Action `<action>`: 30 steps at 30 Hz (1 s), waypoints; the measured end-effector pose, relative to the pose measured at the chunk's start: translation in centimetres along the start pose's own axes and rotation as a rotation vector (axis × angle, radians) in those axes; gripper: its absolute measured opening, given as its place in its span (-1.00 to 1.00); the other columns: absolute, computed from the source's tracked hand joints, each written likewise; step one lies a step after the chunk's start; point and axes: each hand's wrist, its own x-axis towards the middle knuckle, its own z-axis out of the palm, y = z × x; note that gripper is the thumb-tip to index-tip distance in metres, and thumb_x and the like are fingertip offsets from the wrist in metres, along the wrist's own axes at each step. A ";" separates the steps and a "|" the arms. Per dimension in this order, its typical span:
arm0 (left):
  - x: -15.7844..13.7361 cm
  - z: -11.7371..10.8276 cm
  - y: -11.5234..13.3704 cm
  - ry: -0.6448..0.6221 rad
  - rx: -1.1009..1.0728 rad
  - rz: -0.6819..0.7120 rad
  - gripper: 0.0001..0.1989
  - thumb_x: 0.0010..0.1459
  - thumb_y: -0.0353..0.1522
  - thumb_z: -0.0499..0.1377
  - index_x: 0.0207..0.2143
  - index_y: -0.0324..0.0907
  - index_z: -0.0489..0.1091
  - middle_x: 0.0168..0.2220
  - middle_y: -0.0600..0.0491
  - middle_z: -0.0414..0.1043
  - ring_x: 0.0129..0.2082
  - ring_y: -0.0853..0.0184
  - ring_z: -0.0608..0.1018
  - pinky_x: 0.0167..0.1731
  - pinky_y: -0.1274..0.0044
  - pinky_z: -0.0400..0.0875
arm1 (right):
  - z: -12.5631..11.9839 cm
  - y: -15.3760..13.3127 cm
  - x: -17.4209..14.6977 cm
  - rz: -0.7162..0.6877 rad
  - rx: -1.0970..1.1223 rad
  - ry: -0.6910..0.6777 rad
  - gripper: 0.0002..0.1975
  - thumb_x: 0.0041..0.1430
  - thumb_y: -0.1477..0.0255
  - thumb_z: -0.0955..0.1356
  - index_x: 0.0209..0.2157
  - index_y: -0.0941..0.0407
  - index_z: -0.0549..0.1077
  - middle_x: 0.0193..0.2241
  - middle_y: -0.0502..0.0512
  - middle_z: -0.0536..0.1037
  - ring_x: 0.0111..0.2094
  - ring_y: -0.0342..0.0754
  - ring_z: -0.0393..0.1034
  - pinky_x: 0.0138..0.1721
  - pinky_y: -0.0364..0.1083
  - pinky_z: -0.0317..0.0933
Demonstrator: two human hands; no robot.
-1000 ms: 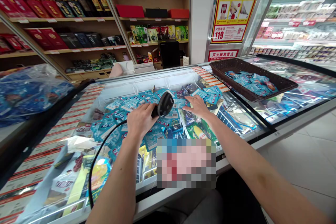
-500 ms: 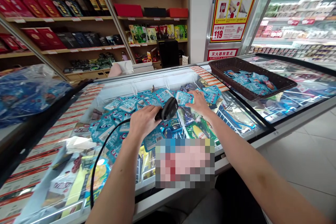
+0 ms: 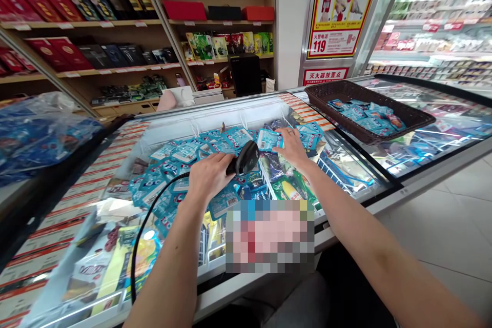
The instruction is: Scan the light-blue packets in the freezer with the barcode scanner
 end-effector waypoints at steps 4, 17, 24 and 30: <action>0.1 -0.1 0.1 0.014 -0.014 0.002 -0.69 0.11 -0.25 0.06 -0.09 -0.10 0.38 -0.25 -0.01 0.50 -0.19 0.19 0.51 -0.40 0.47 0.28 | -0.1 0.0 -0.1 -0.004 -0.004 0.013 -0.52 0.07 0.36 0.40 0.02 0.16 0.27 -0.03 0.19 0.38 0.04 0.12 0.16 0.07 0.04 0.02; 0.1 0.0 0.3 0.023 0.001 0.007 -0.71 0.14 -0.25 0.05 -0.11 -0.10 0.38 -0.27 -0.01 0.50 -0.22 0.21 0.52 -0.42 0.47 0.27 | -0.1 0.0 0.0 -0.025 -0.013 -0.009 -0.52 0.08 0.36 0.39 0.03 0.16 0.27 -0.03 0.19 0.38 0.06 0.13 0.16 0.09 0.07 0.01; 0.2 -0.2 0.6 0.034 -0.028 -0.003 -0.68 0.11 -0.25 0.07 -0.09 -0.10 0.38 -0.26 -0.02 0.50 -0.22 0.18 0.53 -0.42 0.47 0.28 | -0.2 0.0 -0.1 -0.032 -0.034 -0.015 -0.49 0.07 0.35 0.39 0.06 0.17 0.27 -0.05 0.19 0.38 0.04 0.12 0.16 0.10 0.06 0.01; 0.2 -0.2 0.5 0.042 -0.017 -0.006 -0.69 0.11 -0.27 0.07 -0.09 -0.10 0.38 -0.25 0.00 0.51 -0.22 0.19 0.53 -0.43 0.48 0.27 | -0.3 0.4 -0.4 0.168 -0.110 -0.032 -0.45 0.08 0.26 0.38 0.09 0.15 0.29 -0.02 0.27 0.38 0.06 0.18 0.13 0.03 0.11 0.07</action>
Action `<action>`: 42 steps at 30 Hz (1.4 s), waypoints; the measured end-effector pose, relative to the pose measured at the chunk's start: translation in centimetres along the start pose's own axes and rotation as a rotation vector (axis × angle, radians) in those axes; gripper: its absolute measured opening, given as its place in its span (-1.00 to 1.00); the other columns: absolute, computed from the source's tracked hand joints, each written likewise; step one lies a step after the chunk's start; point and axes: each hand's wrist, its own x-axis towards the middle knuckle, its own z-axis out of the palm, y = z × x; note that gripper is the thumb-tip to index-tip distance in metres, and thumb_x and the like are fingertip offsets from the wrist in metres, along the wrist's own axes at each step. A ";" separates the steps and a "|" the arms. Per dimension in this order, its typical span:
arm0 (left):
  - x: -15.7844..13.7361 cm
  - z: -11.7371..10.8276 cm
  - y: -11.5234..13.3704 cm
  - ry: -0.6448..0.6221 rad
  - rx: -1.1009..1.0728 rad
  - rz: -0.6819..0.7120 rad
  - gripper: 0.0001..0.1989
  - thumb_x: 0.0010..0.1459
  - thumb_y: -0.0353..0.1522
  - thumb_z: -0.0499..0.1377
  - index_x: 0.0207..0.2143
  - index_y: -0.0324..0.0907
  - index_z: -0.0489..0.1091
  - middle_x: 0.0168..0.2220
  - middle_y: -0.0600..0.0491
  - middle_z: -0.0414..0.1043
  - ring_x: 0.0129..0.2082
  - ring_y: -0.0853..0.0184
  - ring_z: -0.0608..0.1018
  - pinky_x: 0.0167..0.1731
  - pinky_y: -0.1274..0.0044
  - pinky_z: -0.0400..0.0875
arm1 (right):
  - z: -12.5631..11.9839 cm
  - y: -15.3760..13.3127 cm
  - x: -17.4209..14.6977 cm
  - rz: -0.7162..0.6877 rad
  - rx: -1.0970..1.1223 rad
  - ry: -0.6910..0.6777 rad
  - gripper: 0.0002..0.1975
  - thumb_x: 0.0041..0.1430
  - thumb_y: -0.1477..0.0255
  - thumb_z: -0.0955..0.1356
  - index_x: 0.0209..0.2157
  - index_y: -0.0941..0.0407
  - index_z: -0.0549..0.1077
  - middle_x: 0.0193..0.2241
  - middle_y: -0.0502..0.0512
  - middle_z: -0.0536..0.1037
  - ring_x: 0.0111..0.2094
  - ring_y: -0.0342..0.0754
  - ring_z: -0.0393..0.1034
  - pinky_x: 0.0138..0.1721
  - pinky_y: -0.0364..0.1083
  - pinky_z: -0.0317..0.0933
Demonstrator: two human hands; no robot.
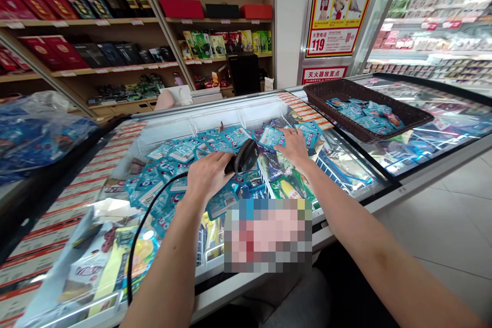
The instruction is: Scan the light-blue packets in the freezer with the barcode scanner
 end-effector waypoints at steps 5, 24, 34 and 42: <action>0.0 0.0 0.0 -0.010 0.018 0.007 -0.67 0.11 -0.26 0.07 -0.08 -0.11 0.38 -0.24 0.00 0.51 -0.22 0.19 0.53 -0.43 0.47 0.28 | -0.8 0.2 -0.1 0.096 -0.068 -0.066 -0.44 0.00 0.20 0.41 0.03 0.14 0.36 -0.03 0.28 0.39 0.05 0.22 0.14 -0.01 0.16 0.09; -0.1 0.1 -0.7 0.023 -0.013 -0.018 -0.68 0.10 -0.27 0.07 -0.08 -0.09 0.38 -0.24 -0.01 0.50 -0.19 0.17 0.51 -0.39 0.46 0.29 | -0.8 0.7 -0.3 -0.012 -0.081 -0.079 -0.75 0.10 0.35 0.32 -0.16 -0.02 0.51 0.02 0.11 0.43 0.06 0.20 0.16 0.07 0.28 -0.09; -0.2 -0.7 -1.0 0.053 0.030 -0.126 -0.69 0.13 -0.23 0.05 -0.09 -0.07 0.40 -0.24 0.02 0.51 -0.19 0.20 0.52 -0.43 0.48 0.23 | -0.3 -1.7 -0.8 -0.227 0.101 -0.093 -0.68 0.26 0.27 0.23 -0.06 0.05 0.47 0.00 0.10 0.46 0.03 0.06 0.25 0.10 0.10 -0.03; -0.8 -0.4 -1.3 0.111 0.020 -0.164 -0.68 0.12 -0.20 0.07 -0.10 -0.08 0.40 -0.19 0.02 0.51 -0.14 0.20 0.51 -0.39 0.48 0.26 | 0.9 -3.3 -1.5 -0.321 0.160 -0.208 -0.44 0.26 0.03 0.11 0.07 0.08 0.37 0.05 0.15 0.41 0.06 0.10 0.21 0.05 0.08 0.04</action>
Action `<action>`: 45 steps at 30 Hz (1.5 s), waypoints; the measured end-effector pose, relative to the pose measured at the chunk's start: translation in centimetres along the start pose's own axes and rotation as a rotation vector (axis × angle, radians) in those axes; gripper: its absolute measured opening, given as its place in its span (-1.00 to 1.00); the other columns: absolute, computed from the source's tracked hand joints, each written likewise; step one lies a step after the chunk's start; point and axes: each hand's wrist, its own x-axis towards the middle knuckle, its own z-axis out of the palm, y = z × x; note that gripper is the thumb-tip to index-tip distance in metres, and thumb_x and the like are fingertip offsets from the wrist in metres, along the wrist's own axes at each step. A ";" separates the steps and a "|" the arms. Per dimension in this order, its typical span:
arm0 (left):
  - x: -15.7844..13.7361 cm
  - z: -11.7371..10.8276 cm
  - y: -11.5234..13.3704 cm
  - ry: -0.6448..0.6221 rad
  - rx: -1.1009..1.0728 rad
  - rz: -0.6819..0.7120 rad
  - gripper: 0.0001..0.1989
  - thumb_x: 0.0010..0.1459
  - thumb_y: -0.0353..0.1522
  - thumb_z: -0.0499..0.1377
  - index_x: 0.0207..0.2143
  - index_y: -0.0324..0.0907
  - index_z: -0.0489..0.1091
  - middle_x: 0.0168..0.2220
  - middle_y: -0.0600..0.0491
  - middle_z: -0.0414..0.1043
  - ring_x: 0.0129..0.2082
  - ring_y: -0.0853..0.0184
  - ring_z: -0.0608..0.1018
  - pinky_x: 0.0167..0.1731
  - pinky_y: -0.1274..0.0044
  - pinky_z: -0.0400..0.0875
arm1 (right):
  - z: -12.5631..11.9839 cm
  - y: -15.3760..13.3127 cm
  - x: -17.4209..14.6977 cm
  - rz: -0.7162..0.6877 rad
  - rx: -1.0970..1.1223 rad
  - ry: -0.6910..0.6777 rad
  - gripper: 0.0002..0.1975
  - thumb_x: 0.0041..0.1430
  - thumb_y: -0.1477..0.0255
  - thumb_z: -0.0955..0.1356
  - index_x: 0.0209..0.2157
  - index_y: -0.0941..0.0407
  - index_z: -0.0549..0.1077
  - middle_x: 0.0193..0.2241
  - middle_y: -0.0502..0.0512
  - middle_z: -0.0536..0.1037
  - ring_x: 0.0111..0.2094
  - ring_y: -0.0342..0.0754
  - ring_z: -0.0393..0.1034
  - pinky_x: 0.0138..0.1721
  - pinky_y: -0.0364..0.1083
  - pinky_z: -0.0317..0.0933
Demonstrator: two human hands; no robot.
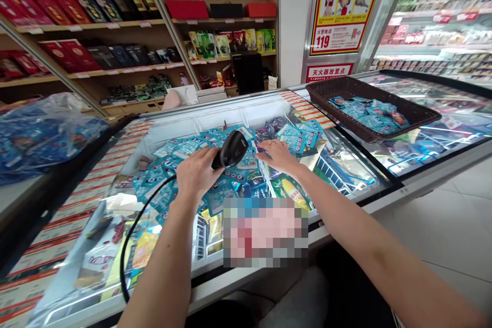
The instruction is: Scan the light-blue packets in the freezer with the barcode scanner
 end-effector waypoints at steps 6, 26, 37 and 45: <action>-0.7 0.5 -0.3 0.032 0.014 0.003 -0.70 0.14 -0.21 0.06 -0.12 -0.08 0.41 -0.23 0.02 0.52 -0.17 0.20 0.51 -0.42 0.48 0.22 | 0.6 -0.8 0.1 0.015 -0.058 -0.050 -0.19 0.11 -0.13 0.17 0.24 0.09 0.13 0.16 0.25 0.27 0.17 0.23 0.02 0.10 0.18 -0.04; -0.7 0.2 0.3 -0.039 -0.039 0.063 -0.68 0.12 -0.24 0.05 -0.08 -0.08 0.38 -0.21 -0.02 0.50 -0.18 0.17 0.51 -0.40 0.46 0.28 | -0.8 1.1 0.5 0.011 0.044 -0.138 -0.22 -0.07 0.15 0.45 0.18 0.08 0.22 0.07 0.24 0.34 0.12 0.21 0.14 0.09 0.16 0.04; -0.6 0.3 0.2 -0.040 0.023 0.117 -0.69 0.12 -0.24 0.06 -0.10 -0.09 0.39 -0.28 0.01 0.51 -0.23 0.19 0.52 -0.44 0.46 0.24 | -0.7 3.1 0.5 0.369 0.204 0.094 -0.33 -0.08 0.19 0.46 0.04 0.16 0.26 -0.04 0.25 0.43 -0.02 0.16 0.33 -0.06 0.06 0.21; -0.6 0.1 0.6 -0.064 -0.020 0.122 -0.70 0.12 -0.26 0.04 -0.11 -0.08 0.39 -0.27 -0.01 0.50 -0.20 0.18 0.51 -0.41 0.45 0.27 | -0.4 4.2 1.4 0.369 0.430 0.349 -0.59 0.04 0.18 0.36 -0.15 0.15 0.34 -0.24 0.14 0.51 -0.20 0.04 0.41 -0.12 0.06 0.27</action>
